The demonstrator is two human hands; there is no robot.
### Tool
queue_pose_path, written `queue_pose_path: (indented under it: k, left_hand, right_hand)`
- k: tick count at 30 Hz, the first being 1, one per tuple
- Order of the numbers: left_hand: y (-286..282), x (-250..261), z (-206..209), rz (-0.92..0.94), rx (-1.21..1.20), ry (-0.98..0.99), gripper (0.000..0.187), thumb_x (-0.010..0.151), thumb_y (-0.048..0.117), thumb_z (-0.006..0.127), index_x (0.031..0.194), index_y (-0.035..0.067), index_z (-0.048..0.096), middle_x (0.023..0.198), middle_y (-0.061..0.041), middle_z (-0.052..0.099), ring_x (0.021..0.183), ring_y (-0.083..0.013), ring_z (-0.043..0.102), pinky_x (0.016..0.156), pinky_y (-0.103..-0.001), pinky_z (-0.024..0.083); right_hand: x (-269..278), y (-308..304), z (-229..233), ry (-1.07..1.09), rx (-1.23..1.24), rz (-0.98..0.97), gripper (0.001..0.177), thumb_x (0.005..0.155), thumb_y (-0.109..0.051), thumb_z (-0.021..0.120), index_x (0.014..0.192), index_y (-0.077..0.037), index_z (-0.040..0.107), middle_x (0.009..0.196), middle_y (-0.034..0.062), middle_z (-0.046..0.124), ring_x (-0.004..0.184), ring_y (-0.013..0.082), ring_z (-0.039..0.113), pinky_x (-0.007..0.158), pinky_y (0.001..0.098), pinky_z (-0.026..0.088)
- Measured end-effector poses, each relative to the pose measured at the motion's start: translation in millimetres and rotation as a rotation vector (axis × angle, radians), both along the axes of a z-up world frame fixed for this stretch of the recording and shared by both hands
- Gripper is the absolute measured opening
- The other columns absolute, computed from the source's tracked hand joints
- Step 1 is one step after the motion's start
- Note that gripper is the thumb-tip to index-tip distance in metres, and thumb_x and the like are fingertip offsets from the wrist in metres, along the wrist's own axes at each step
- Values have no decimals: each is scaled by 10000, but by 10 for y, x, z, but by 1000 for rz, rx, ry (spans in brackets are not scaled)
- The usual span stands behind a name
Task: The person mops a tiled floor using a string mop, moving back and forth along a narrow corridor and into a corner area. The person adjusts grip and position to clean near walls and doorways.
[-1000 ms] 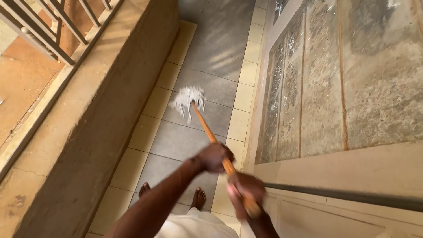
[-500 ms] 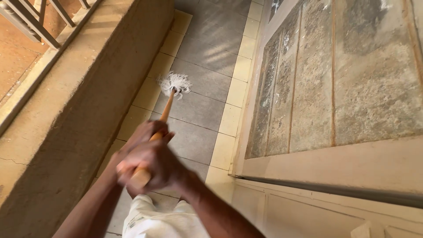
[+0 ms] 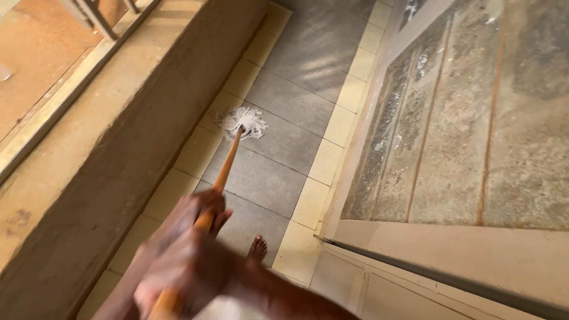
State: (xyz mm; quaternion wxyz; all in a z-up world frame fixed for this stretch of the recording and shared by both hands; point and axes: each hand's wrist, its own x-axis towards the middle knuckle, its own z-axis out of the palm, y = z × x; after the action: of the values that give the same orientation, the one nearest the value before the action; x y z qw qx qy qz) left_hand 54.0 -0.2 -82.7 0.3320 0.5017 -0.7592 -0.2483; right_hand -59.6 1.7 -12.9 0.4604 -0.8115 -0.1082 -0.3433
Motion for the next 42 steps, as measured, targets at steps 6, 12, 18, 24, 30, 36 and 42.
queue_pose_path:
  k: [6,12,18,24,30,36,42]
  left_hand:
    - [-583,22,-351,8,174,126,272,748,237,546,582,30,485,573,-194,511,517,-404,510,432,-477,376]
    - [-1087,-2,-1148,-87,208,-47,293,764,289,526,678,14,578,819,-226,599,735,-445,582,609,-509,455]
    - [-932,-367,-481,-34,386,-354,308,796,2,495,1079,119,528,1184,-136,472,1064,-329,516,804,-402,495]
    - [-614,-131,-435,-26,424,-178,841,621,311,758,1308,167,295,1380,-145,238,1255,-313,251,988,-450,260]
    - [-222,-85,-224,213,577,183,706,673,415,593,1257,90,365,1323,-105,374,1143,-244,452,878,-392,455]
    - [-194,-258,-160,275,699,214,641,675,398,602,1246,179,413,1305,-83,413,1202,-215,407,922,-367,431]
    - [-280,-397,67,250,709,269,609,683,379,601,1230,167,436,1288,-46,442,1212,-196,400,921,-354,428]
  right_hand:
    - [34,-493,-260,-86,-66,-206,194,726,-244,507,540,-221,461,487,-71,395,411,142,427,451,281,370]
    - [-218,-762,-841,204,24,-319,270,627,-107,552,426,-148,376,376,-18,382,367,180,397,441,281,343]
    - [-558,-639,-716,219,-32,-408,307,640,-51,528,427,-105,313,376,62,366,360,250,392,440,294,357]
    - [-1086,-233,-208,250,-28,-408,333,747,-42,457,468,-111,288,430,13,292,392,149,277,494,310,336]
    - [-1478,165,123,239,140,-561,369,805,-138,452,473,-114,293,429,4,226,395,130,245,491,305,389]
    - [-1462,178,-149,5,101,-690,296,699,51,417,462,-60,277,441,48,279,383,159,276,443,263,362]
    - [-1475,-343,-715,71,33,-637,276,772,-62,411,515,-93,317,481,22,271,433,148,282,461,299,319]
